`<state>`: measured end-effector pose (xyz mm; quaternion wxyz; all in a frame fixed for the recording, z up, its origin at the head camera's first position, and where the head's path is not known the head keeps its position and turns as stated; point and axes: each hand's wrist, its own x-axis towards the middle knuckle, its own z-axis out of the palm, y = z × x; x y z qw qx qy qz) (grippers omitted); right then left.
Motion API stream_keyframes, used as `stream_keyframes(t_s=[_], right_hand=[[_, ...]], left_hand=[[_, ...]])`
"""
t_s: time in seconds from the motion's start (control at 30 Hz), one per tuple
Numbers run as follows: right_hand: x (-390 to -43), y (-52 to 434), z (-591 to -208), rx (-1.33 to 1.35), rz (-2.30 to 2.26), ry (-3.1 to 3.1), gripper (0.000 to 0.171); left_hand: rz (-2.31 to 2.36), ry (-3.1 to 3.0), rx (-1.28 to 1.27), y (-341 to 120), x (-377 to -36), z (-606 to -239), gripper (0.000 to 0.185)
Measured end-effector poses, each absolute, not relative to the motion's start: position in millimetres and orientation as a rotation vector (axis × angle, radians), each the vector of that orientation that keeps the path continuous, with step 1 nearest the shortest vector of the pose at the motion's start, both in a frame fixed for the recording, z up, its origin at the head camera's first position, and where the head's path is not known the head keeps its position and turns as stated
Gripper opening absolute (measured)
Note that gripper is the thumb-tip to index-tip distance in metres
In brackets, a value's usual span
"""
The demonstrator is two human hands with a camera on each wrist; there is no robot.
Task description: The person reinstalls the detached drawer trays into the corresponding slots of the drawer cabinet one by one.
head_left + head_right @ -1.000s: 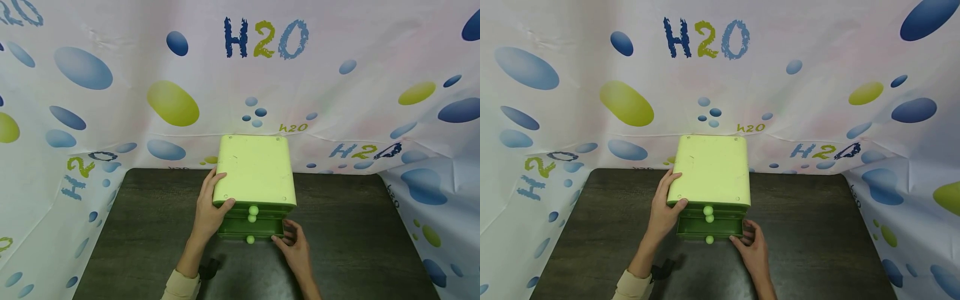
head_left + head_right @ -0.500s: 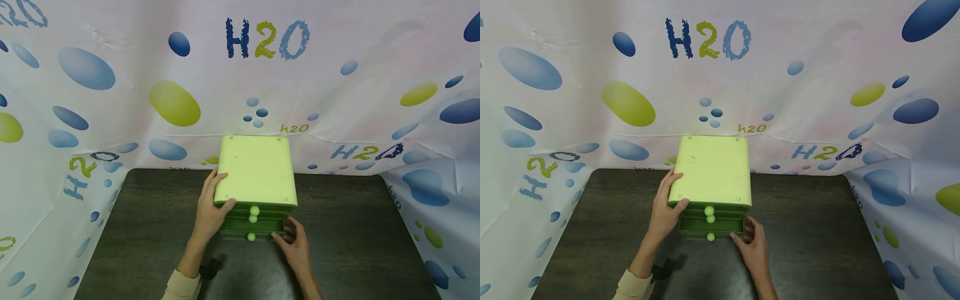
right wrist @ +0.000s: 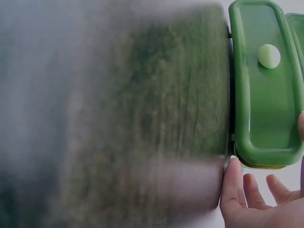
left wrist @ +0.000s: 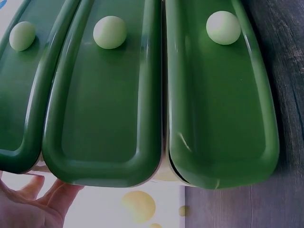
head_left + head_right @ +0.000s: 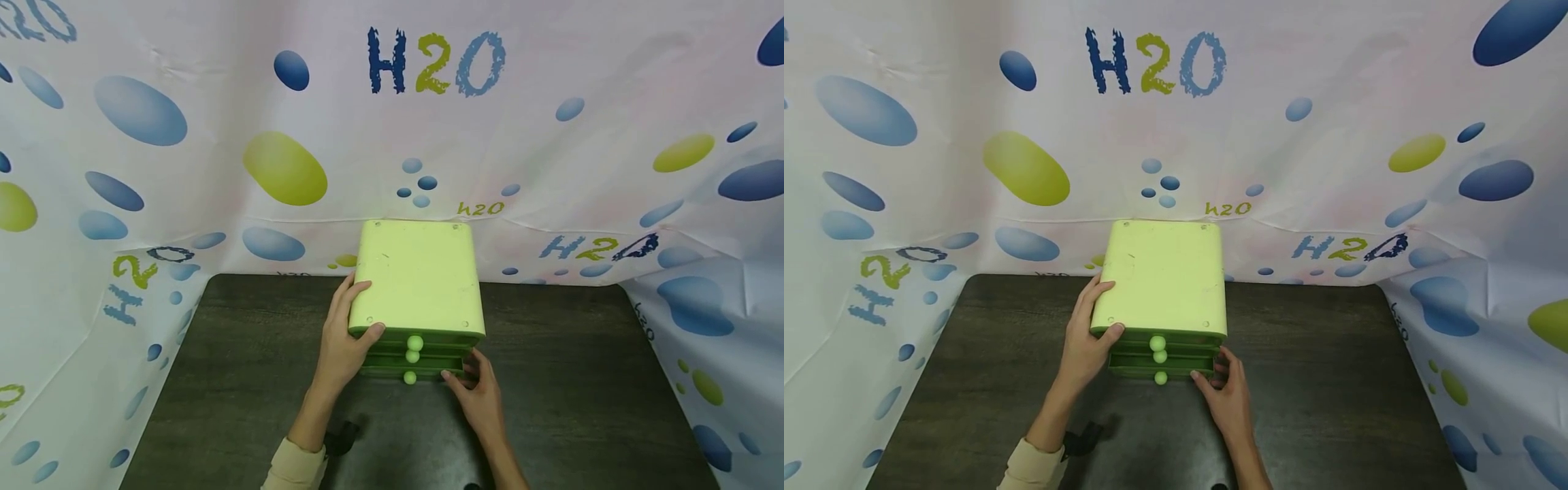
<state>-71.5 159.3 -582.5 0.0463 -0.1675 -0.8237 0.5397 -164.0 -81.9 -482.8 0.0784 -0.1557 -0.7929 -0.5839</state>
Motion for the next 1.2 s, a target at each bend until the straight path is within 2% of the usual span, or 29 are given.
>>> stream_keyframes(t_s=[0.4, 0.83, 1.2], right_hand=[[-76.2, 163.5, -579.4, -0.549, 1.616, -2.554, 0.078], [-88.5, 162.9, -582.2, -0.528, 1.565, -2.543, 0.063], [-87.6, 158.8, -586.7, -0.467, 1.557, -2.534, 0.051]], left_hand=[[-1.748, -2.379, -0.481, -78.8, -164.0, -483.4, 0.061], [-1.735, -2.358, -0.486, -78.4, -168.7, -483.3, 0.062], [-1.735, -2.373, -0.466, -83.2, -164.7, -484.1, 0.079]])
